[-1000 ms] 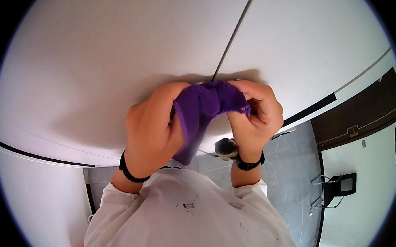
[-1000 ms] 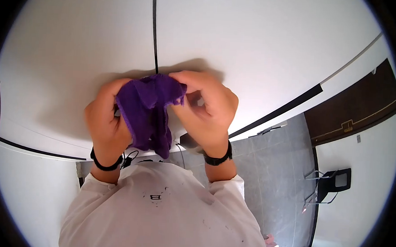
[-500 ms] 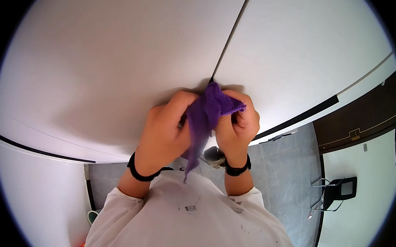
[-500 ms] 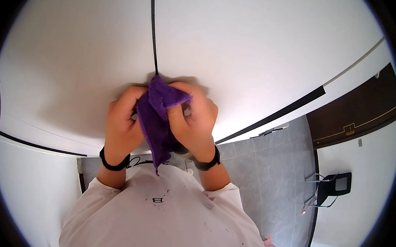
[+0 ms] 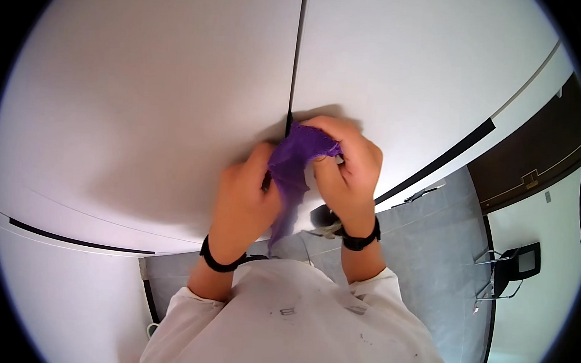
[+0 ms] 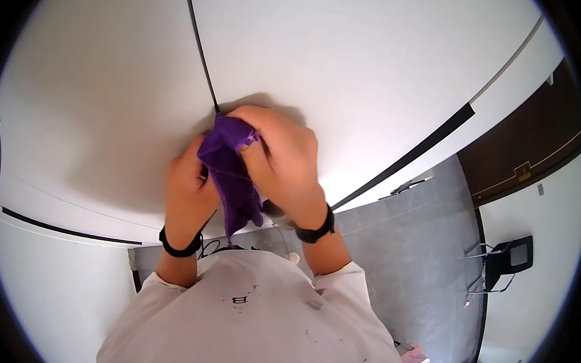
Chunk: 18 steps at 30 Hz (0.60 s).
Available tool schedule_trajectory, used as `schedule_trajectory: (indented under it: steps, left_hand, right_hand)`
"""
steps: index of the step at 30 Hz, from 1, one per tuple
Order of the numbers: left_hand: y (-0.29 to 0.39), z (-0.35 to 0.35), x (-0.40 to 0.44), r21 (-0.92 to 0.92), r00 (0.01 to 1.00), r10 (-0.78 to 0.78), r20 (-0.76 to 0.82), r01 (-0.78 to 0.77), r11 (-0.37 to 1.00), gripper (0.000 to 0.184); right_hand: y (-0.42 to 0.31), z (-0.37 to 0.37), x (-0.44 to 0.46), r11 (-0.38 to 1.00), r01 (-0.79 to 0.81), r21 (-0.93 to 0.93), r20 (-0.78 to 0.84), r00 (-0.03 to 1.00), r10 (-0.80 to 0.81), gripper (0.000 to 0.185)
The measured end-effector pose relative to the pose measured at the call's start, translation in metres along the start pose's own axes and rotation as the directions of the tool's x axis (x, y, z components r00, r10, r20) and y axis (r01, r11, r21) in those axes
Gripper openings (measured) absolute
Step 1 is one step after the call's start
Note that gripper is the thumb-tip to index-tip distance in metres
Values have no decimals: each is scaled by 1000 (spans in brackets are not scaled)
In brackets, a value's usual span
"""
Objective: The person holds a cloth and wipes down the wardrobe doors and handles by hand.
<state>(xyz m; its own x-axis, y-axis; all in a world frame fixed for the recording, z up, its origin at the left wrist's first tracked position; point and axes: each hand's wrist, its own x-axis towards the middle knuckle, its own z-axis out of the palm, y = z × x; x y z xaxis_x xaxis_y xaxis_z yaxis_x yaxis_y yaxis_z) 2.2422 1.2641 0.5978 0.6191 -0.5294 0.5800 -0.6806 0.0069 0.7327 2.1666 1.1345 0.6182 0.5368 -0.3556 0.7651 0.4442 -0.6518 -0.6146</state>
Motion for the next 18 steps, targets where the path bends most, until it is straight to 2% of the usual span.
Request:
schedule_trajectory:
  steps: [4, 8, 10, 12, 14, 16, 17, 18]
  left_hand:
    - [-4, 1, -3, -45, 1000, 1, -12, -1, 999, 10]
    - [-4, 5, -3, -37, 998, 38, -52, -40, 999, 10]
    - [-1, 5, -3, -62, 997, 37, -71, -41, 997, 9]
    - [6, 1, 0, -78, 986, 129, -110, -138, 987, 17]
    - [10, 0, 8, -77, 980, 124, -153, -137, 988, 15]
    - [11, 3, 9, -89, 977, 112, -180, -129, 988, 15]
    - [8, 2, 9, -51, 970, 146, -194, -158, 986, 18]
    - [5, 1, 11, -14, 961, 184, -206, -190, 982, 20]
  right_hand:
    - [1, -6, 1, 999, -45, -9, 81, 996, 46, 18]
    - [14, -2, -10, 997, -79, 20, 82, 994, 77, 19]
    - [19, 2, -17, 992, -112, 51, 12, 994, 111, 17]
    - [26, 1, -25, 992, -122, 23, 18, 992, 121, 16]
    - [29, 1, -23, 992, -124, -9, 20, 992, 124, 15]
    - [27, 1, -23, 987, -135, 85, -27, 990, 137, 15]
    - [26, 0, -20, 989, -127, 80, -38, 991, 131, 15]
    - [25, -1, -15, 998, -51, 21, -103, 993, 53, 15]
